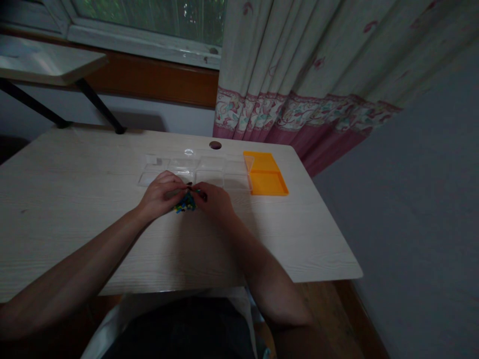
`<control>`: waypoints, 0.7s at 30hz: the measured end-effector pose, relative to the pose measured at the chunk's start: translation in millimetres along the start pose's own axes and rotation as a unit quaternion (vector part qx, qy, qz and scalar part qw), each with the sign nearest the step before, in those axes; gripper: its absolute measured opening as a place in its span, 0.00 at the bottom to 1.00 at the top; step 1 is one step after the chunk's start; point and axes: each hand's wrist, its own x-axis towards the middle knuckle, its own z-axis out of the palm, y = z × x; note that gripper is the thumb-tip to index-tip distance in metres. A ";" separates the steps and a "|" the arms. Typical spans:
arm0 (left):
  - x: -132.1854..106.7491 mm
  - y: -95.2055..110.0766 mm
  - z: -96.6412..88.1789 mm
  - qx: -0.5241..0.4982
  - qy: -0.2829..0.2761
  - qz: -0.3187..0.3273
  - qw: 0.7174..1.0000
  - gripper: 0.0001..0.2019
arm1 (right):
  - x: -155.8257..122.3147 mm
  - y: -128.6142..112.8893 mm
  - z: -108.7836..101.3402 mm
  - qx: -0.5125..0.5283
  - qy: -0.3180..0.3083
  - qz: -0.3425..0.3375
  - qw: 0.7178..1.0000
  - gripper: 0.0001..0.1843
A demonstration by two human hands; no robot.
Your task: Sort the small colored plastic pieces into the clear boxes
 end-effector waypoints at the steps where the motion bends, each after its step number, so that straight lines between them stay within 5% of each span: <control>1: -0.1 0.1 -0.1 0.001 0.000 -0.001 1.000 0.08 | -0.2 -0.4 0.0 -0.002 0.000 0.001 1.000 0.13; 21: 0.0 -0.1 -1.1 0.007 -0.019 -0.013 1.000 0.09 | -0.7 -4.1 1.4 -0.026 0.000 0.012 1.000 0.15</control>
